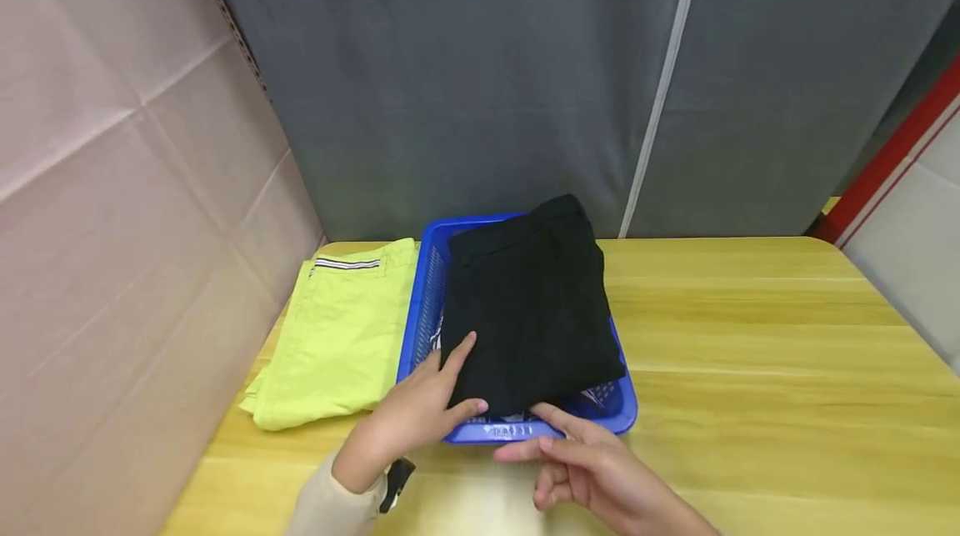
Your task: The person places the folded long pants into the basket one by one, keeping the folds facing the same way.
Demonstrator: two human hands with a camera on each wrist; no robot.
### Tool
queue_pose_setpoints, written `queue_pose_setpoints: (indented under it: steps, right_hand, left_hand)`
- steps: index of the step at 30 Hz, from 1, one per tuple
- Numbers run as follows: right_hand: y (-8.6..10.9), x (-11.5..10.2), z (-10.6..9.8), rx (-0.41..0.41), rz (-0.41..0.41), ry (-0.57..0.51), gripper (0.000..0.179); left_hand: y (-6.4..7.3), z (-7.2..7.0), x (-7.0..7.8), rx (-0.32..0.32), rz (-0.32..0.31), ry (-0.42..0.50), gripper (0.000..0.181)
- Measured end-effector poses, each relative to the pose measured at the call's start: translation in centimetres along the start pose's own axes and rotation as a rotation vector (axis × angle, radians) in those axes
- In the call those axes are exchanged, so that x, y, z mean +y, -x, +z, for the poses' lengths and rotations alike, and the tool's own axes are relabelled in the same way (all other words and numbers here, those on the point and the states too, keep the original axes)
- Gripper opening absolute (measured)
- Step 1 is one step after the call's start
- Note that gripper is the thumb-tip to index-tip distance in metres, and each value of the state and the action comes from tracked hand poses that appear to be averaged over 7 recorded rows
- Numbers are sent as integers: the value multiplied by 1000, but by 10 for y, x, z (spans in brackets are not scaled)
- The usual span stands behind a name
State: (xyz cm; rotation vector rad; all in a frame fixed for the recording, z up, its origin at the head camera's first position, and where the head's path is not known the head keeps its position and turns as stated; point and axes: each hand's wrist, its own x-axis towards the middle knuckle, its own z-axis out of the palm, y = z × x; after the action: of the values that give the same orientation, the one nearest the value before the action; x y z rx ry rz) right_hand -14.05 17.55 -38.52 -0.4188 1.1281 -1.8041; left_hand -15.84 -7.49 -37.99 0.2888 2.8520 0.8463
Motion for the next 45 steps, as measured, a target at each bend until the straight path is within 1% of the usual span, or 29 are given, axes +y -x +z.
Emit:
queue_pose_setpoints:
  steps: [2, 4, 7, 9, 11, 14, 17, 19, 21, 24, 25, 28, 30, 34, 37, 40, 43, 45]
  right_hand:
    - [3, 0, 2, 17, 5, 11, 77]
    - [6, 0, 5, 22, 3, 16, 75]
    - [9, 1, 9, 8, -27, 39, 67]
    - [9, 2, 12, -16, -24, 50, 60]
    - [8, 3, 16, -31, -1, 71, 55]
    - [4, 9, 20, -51, 40, 114, 52]
    - [-3, 17, 23, -47, 88, 147, 50]
    - [-10, 22, 26, -27, 120, 175, 50]
    - [-17, 26, 29, 7, 144, 207, 51]
    - [-30, 33, 34, 58, 129, 267, 54]
    - [-34, 36, 34, 70, 117, 277, 55]
    - [-46, 44, 36, 105, 75, 260, 59]
    - [-54, 49, 36, 126, 46, 243, 61]
    - [-68, 56, 36, 157, 27, 228, 63]
    - [-78, 61, 36, 133, 36, 251, 60]
    - [-88, 67, 39, 107, 41, 287, 61]
    - [-97, 74, 41, 96, 43, 289, 64]
    - [-102, 76, 43, 101, 47, 245, 65]
  left_hand:
    - [4, 0, 2, 2, -8, -10, 81]
    - [8, -1, 3, 16, -9, -41, 81]
    - [15, -4, 3, 49, 10, -99, 80]
    - [20, -7, 2, 66, 26, -124, 77]
    - [24, -10, -1, 92, 48, -134, 75]
    - [29, -15, -10, 140, 95, -113, 69]
    - [33, -19, -23, 200, 141, -71, 65]
    - [36, -22, -33, 243, 141, -27, 65]
    - [37, -26, -43, 287, 117, 23, 67]
    - [37, -32, -57, 337, 57, 107, 71]
    - [37, -34, -61, 344, 34, 132, 73]
    - [37, -39, -75, 339, -29, 205, 78]
    - [36, -42, -85, 322, -72, 247, 81]
    - [29, -44, -110, 284, -158, 318, 90]
    - [26, -44, -128, 240, -237, 356, 96]
    - [25, -43, -145, 174, -311, 413, 97]
    - [24, -43, -156, 122, -356, 456, 97]
    - [22, -43, -162, 108, -373, 463, 98]
